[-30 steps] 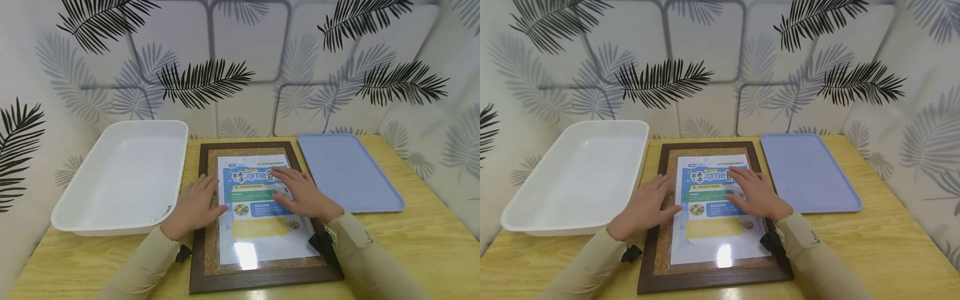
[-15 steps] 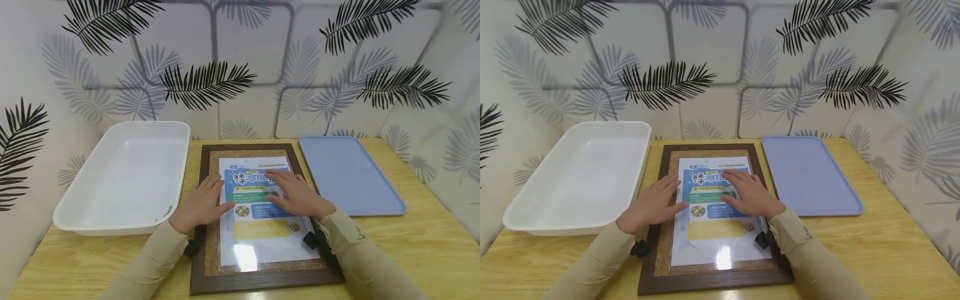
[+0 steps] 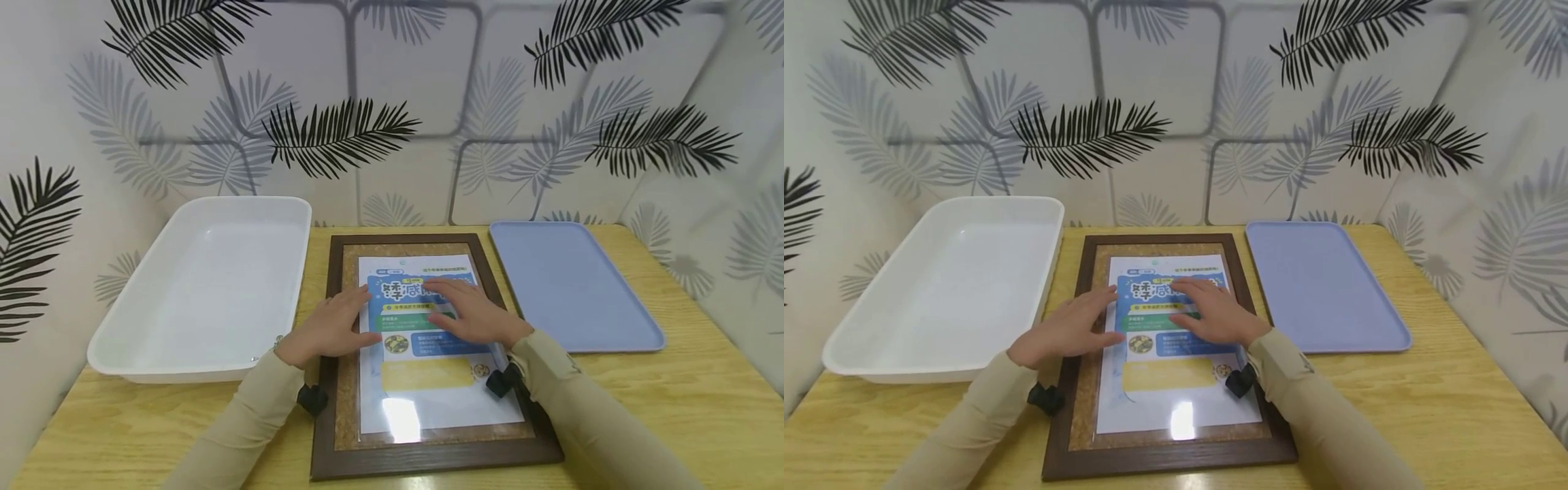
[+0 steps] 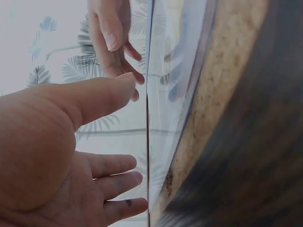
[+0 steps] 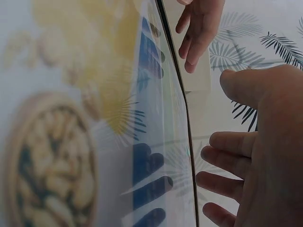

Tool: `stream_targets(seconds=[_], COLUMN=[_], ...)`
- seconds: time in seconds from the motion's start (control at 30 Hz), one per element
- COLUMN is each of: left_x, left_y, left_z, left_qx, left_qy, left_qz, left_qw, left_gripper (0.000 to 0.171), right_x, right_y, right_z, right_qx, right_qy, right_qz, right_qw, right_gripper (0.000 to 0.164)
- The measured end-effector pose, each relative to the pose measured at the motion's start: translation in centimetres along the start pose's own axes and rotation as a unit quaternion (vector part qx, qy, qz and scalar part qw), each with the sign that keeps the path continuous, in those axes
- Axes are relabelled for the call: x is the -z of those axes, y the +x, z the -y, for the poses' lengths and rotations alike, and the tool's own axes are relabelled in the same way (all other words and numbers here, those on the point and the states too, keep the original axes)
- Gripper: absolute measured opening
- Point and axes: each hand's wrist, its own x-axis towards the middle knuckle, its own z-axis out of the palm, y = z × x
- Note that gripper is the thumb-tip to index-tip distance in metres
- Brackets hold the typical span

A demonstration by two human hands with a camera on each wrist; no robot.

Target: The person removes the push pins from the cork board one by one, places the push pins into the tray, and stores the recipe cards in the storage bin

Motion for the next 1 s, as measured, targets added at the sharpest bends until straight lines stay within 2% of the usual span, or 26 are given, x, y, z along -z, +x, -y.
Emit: stream_targets(seconds=[0.1,0.23,0.6,0.73,0.87,1.0], left_x=[0.0,0.1,-0.1,-0.3,-0.3,-0.3], left_y=[0.1,0.1,0.0,0.2,0.4,0.5], left_z=[0.5,0.7,0.9,1.0,1.1,1.1], left_qx=[-0.015,-0.021,0.001,0.009,0.013,0.019], left_qy=[-0.032,-0.053,-0.052,-0.053,-0.053,-0.051], left_qz=[0.001,0.007,0.020,0.022,0.025,0.029], left_qw=[0.9994,0.9984,0.9984,0.9983,0.9982,0.9981], left_gripper=[0.078,0.083,0.088,0.089,0.089,0.089], right_x=[-0.2,-0.2,-0.9,-1.0,-1.2,-1.4], right_y=[0.8,1.7,4.2,5.2,6.2,7.3], right_z=[-0.2,-0.3,-0.1,-0.1,-0.2,-0.5], right_qx=[0.008,0.009,0.000,0.003,-0.018,-0.058], right_qy=[0.012,0.034,0.054,0.047,0.047,0.064], right_qz=[-0.001,-0.003,-0.008,-0.025,-0.048,-0.054], right_qw=[1.000,0.999,0.999,0.999,0.998,0.995], right_gripper=[0.057,0.054,0.043,0.040,0.037,0.033])
